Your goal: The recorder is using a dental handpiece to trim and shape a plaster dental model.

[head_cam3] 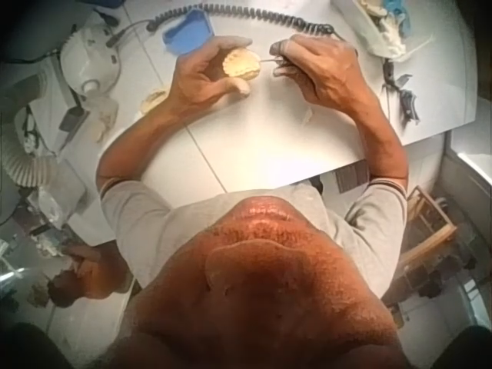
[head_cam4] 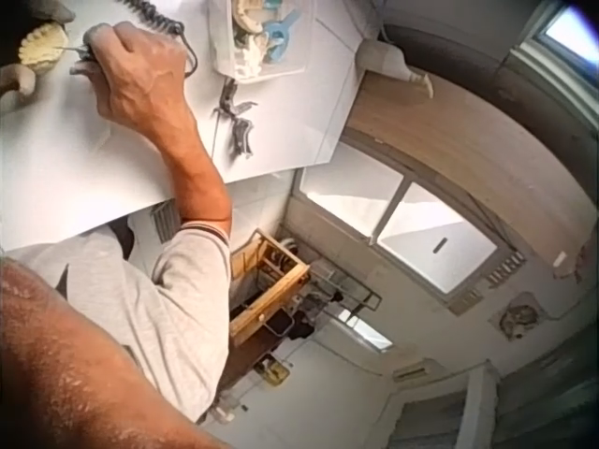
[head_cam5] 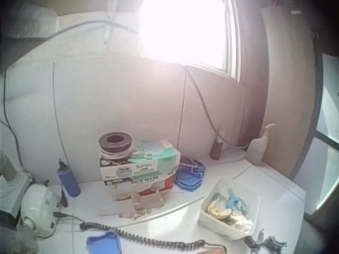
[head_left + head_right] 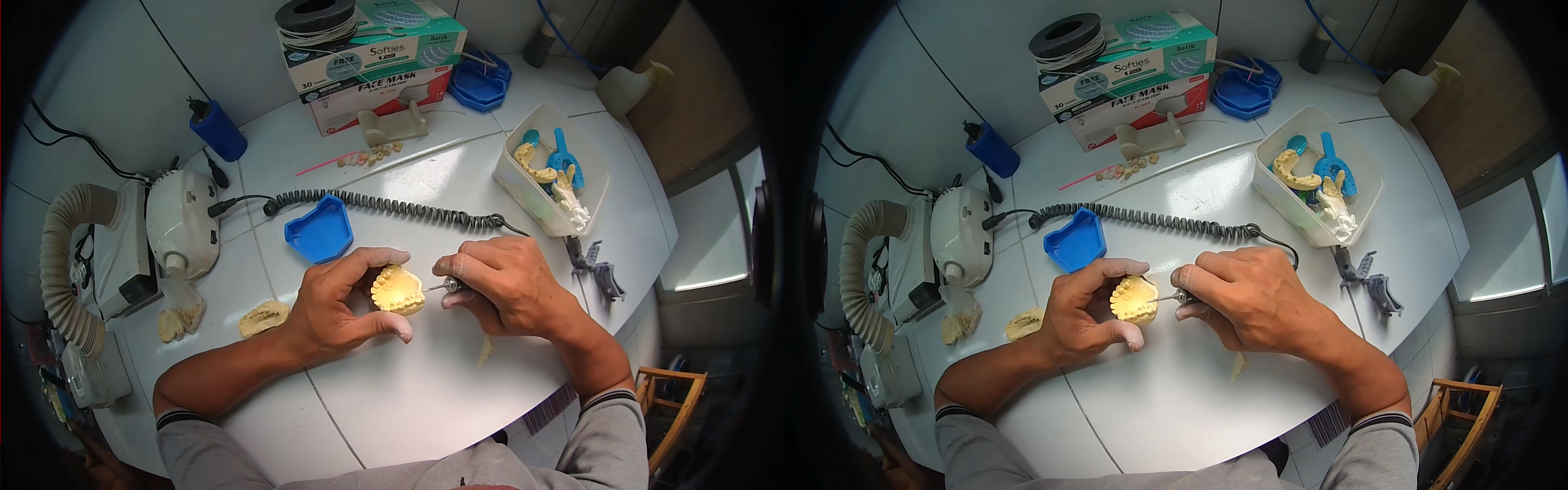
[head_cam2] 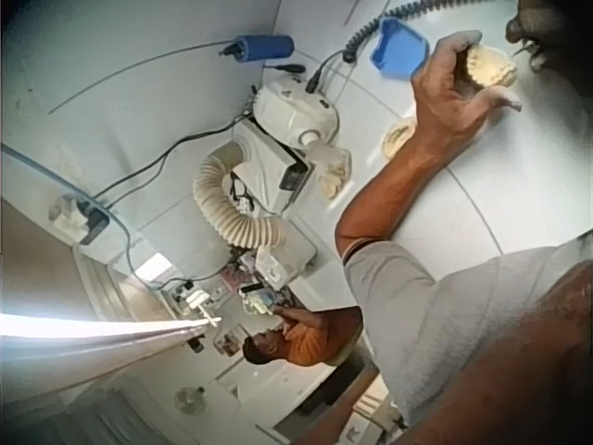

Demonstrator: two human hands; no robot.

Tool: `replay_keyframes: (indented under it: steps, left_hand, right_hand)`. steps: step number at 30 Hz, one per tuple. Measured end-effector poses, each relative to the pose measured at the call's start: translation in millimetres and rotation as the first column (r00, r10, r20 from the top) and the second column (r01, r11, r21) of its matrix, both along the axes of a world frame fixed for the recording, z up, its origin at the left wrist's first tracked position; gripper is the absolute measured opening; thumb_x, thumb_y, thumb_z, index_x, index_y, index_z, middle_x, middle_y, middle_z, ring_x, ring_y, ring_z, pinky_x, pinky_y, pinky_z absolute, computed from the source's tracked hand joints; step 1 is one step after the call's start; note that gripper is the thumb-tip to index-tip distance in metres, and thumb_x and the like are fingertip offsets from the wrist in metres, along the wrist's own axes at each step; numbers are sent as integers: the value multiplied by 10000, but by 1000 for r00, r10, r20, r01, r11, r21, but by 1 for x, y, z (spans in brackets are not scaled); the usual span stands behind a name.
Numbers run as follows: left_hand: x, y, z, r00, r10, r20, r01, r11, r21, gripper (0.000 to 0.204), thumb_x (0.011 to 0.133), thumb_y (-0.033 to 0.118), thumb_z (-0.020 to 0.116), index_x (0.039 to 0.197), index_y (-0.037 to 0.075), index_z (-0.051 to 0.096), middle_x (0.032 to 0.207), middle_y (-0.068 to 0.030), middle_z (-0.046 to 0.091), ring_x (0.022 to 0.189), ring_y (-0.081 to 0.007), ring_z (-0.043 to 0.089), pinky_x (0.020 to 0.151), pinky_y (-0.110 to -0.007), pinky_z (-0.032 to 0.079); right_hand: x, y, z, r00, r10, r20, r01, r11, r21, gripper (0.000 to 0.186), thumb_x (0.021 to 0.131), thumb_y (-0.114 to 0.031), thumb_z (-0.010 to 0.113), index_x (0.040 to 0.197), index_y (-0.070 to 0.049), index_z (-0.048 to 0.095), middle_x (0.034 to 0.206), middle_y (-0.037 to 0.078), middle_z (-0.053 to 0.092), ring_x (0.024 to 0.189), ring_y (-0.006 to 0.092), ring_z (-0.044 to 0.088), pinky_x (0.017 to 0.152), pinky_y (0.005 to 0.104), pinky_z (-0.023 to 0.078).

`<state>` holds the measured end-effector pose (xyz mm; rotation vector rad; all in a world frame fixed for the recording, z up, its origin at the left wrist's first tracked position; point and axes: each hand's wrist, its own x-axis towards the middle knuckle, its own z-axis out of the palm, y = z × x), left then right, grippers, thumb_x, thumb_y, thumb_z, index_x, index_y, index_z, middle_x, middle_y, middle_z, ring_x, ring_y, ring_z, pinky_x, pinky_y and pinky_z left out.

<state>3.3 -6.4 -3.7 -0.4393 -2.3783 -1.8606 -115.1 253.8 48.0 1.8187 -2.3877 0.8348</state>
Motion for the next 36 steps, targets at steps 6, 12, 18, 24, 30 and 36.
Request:
replay_keyframes:
  steps: [6, 12, 18, 24, 30, 36]
  left_hand:
    - [1, -1, 4, 999, -34, 33, 34, 999, -15, 759, 795, 390, 1004, 1347, -8, 668, 1036, -100, 771, 887, -145, 750, 762, -283, 592]
    - [1, -2, 5, 993, -49, 106, 56, 996, -63, 879, 745, 450, 1004, 1384, -34, 644, 1083, -62, 749, 956, -106, 702, 818, -272, 576]
    - [1, 0, 1, 997, -57, 49, 60, 997, -55, 861, 734, 395, 1022, 1384, -24, 642, 1104, -66, 750, 970, -105, 711, 841, -264, 581]
    - [-1, 2, -2, 998, -33, -52, 31, 999, -36, 790, 749, 407, 1027, 1319, -13, 678, 1021, -93, 758, 805, -133, 718, 716, -280, 581]
    - [-2, 4, -3, 996, -18, -83, 15, 999, -37, 776, 754, 395, 1036, 1299, -26, 678, 992, -102, 759, 802, -134, 724, 708, -281, 584]
    - [-2, 3, -2, 999, -2, -46, -1, 999, -51, 755, 761, 371, 1042, 1273, -49, 678, 946, -90, 740, 764, -109, 681, 671, -266, 546]
  right_hand:
    - [1, -2, -5, 999, -12, 32, 13, 999, -44, 303, 911, -244, 849, 1114, -84, 691, 829, 61, 635, 673, 290, 667, 586, 425, 503]
    - [5, 0, 0, 999, -50, 14, 50, 999, 17, 394, 932, -454, 830, 966, -95, 672, 781, 61, 624, 626, 286, 649, 551, 416, 470]
    - [7, -3, -9, 994, -88, -70, 88, 996, -6, 570, 884, -642, 826, 792, -115, 627, 654, 41, 579, 526, 262, 607, 495, 404, 447]
    - [8, -3, -11, 990, -94, -109, 95, 995, 3, 570, 869, -644, 832, 774, -122, 623, 629, 31, 574, 498, 254, 600, 476, 393, 446]
    - [9, -4, -12, 987, -90, -136, 94, 995, 22, 535, 875, -613, 834, 782, -123, 640, 625, 31, 586, 491, 251, 607, 467, 395, 448]
    - [9, -4, -11, 985, -115, -129, 121, 992, 40, 539, 867, -604, 839, 758, -118, 634, 613, 27, 577, 489, 246, 591, 467, 400, 431]
